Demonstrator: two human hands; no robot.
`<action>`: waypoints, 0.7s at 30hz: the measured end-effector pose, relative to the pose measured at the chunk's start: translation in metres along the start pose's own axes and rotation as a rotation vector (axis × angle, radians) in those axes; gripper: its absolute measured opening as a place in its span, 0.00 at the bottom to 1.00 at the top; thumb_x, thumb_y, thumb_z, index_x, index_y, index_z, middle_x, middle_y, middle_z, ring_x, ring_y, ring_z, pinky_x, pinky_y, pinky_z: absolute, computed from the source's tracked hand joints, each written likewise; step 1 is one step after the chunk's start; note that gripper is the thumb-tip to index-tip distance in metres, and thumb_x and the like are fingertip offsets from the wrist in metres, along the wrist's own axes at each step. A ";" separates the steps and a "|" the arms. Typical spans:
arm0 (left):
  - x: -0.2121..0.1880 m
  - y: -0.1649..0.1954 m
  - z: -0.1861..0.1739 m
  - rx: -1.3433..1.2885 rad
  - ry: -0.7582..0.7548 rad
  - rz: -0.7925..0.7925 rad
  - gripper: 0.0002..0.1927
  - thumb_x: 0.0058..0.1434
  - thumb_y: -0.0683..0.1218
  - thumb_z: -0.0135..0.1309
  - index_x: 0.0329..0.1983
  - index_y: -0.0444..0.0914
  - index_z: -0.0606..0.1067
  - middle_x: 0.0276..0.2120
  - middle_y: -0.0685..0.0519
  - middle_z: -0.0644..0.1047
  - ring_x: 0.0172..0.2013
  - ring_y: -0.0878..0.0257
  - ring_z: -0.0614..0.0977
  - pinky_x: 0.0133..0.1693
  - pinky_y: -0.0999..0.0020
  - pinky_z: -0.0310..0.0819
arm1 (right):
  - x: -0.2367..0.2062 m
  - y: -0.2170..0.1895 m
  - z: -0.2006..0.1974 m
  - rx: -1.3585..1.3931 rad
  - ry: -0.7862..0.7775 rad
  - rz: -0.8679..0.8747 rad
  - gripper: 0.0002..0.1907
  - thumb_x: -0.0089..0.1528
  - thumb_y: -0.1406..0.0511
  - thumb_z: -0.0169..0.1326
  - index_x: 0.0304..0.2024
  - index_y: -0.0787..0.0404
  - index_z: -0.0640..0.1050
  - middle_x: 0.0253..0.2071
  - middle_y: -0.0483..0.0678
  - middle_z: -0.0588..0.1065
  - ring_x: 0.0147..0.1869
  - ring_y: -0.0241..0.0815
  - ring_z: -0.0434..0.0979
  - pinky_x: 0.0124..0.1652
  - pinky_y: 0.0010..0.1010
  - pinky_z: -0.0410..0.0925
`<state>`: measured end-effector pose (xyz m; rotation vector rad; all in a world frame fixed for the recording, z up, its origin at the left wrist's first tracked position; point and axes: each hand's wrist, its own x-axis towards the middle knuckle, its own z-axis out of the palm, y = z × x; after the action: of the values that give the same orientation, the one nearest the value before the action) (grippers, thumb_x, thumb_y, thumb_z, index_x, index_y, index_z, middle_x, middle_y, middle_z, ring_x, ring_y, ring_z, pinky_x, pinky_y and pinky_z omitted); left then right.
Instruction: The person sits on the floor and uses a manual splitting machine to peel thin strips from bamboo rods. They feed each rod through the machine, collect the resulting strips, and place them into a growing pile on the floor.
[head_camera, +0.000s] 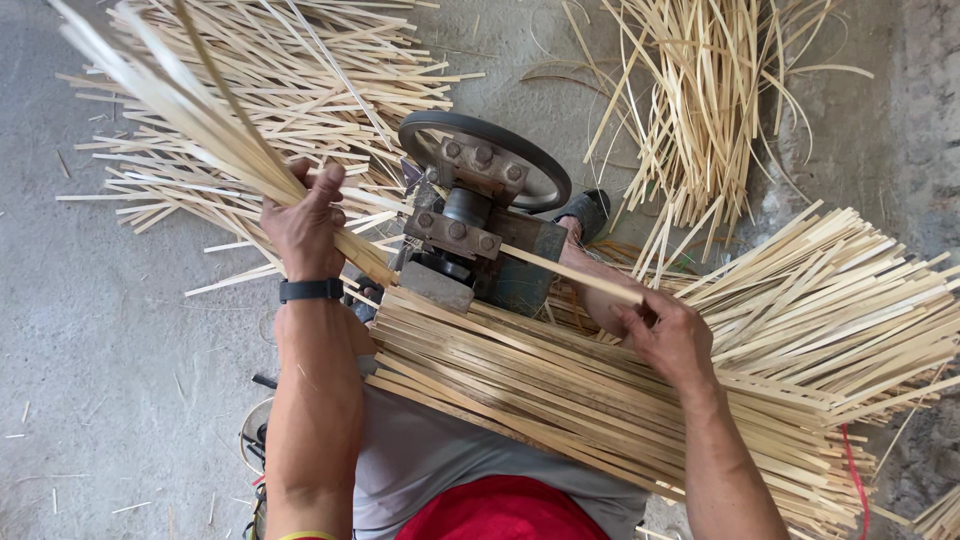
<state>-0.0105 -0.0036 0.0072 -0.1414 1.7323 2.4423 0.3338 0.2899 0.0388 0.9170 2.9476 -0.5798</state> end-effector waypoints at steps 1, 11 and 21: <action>-0.001 0.002 0.001 0.109 0.046 0.033 0.32 0.53 0.50 0.75 0.51 0.31 0.70 0.34 0.49 0.80 0.26 0.69 0.83 0.21 0.77 0.73 | -0.004 -0.001 0.001 -0.057 -0.066 0.091 0.20 0.58 0.50 0.63 0.50 0.48 0.83 0.39 0.46 0.84 0.35 0.42 0.83 0.38 0.35 0.76; 0.003 -0.038 0.016 0.446 -0.007 -0.154 0.18 0.59 0.45 0.69 0.46 0.28 0.80 0.29 0.50 0.82 0.22 0.66 0.80 0.23 0.74 0.75 | -0.029 -0.014 0.023 0.263 -0.245 -0.127 0.09 0.54 0.62 0.67 0.35 0.58 0.85 0.33 0.50 0.82 0.35 0.46 0.83 0.37 0.36 0.74; 0.015 -0.025 -0.020 0.042 0.096 0.000 0.37 0.69 0.39 0.52 0.73 0.43 0.43 0.45 0.43 0.82 0.21 0.65 0.80 0.19 0.73 0.73 | -0.030 0.053 -0.018 0.397 -0.108 0.044 0.07 0.56 0.61 0.65 0.35 0.55 0.86 0.35 0.45 0.85 0.34 0.35 0.84 0.34 0.28 0.79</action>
<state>-0.0208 -0.0135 -0.0248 -0.2579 1.8206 2.4342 0.3894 0.3206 0.0406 0.9325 2.7556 -1.2005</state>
